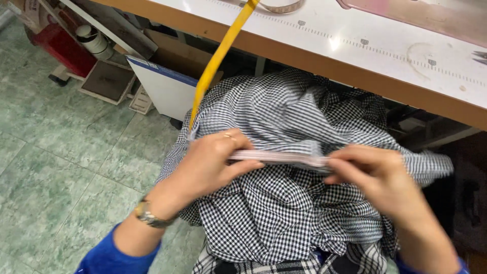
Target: Inspecting a checkered garment for defects and measuring its dimensions with a tape measure on a workbench.
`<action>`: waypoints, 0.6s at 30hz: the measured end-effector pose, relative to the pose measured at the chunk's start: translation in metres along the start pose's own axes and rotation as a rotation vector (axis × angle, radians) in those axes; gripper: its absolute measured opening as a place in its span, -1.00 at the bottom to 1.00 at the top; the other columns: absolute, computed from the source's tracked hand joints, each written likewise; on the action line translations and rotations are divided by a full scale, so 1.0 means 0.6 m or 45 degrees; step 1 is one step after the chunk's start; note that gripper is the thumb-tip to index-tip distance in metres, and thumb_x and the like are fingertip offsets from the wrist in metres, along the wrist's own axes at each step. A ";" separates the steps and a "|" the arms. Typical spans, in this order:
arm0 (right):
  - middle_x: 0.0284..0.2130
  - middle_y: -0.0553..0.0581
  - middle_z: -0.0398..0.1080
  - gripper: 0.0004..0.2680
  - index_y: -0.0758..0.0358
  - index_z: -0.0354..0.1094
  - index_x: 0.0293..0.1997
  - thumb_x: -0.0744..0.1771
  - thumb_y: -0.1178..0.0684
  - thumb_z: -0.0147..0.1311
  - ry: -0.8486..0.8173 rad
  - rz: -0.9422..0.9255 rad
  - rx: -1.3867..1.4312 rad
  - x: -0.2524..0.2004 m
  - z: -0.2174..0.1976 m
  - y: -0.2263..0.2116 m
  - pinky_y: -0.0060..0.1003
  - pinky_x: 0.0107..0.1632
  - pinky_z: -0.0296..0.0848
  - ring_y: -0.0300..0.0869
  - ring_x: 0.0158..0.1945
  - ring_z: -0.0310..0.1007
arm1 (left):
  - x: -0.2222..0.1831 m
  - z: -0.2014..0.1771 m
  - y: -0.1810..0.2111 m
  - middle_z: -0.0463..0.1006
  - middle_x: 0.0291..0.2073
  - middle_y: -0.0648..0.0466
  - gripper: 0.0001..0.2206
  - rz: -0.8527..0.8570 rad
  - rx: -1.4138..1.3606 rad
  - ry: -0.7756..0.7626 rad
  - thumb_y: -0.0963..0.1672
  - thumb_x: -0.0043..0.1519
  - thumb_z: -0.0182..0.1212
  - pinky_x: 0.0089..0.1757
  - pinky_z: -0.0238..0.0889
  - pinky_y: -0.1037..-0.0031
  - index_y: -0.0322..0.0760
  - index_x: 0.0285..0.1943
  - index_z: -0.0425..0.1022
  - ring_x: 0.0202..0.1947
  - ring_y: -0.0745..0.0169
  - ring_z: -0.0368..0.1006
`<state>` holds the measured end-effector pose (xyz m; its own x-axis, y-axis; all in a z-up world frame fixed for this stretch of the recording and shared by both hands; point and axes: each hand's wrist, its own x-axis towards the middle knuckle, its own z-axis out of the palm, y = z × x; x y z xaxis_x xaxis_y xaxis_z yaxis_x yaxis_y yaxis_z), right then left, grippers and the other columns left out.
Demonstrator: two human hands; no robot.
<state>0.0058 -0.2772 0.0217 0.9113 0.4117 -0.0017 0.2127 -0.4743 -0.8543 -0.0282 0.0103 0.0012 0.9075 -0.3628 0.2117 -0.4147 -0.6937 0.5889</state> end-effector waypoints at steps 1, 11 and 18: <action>-0.46 0.13 0.59 -0.89 0.34 0.55 -0.32 0.23 0.15 0.12 0.006 0.005 -0.003 -0.011 -0.020 0.017 -0.52 -0.40 0.56 -0.21 -0.49 0.69 | -0.007 -0.010 -0.010 0.46 -0.41 0.21 -0.80 0.006 -0.004 -0.003 -0.01 0.15 0.24 -0.44 0.31 0.53 -0.16 -0.21 0.50 -0.47 0.38 0.37; -0.57 0.30 0.38 -0.93 0.48 0.37 -0.21 0.34 0.26 0.00 0.487 0.017 0.134 -0.153 -0.204 0.267 -0.47 -0.18 0.33 -0.13 -0.47 0.39 | -0.036 -0.020 -0.063 0.32 -0.71 0.19 -0.67 -0.027 -0.321 0.034 -0.13 0.23 0.11 -0.50 0.08 0.49 -0.27 -0.65 0.31 -0.64 0.40 0.21; -0.49 0.28 0.40 -0.92 0.42 0.39 -0.22 0.33 0.23 -0.01 0.474 -0.018 0.240 -0.199 -0.225 0.311 -0.49 -0.23 0.40 -0.17 -0.54 0.45 | -0.005 0.026 -0.021 0.28 0.05 -0.02 -0.62 0.093 0.000 0.022 -0.17 0.10 0.30 -0.40 0.38 0.57 -0.23 0.07 0.28 -0.60 0.46 0.25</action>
<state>-0.0157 -0.5198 -0.0677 0.9814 0.0912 0.1691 0.1892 -0.3053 -0.9332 -0.0266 0.0105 -0.0191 0.8759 -0.4017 0.2673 -0.4798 -0.6657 0.5715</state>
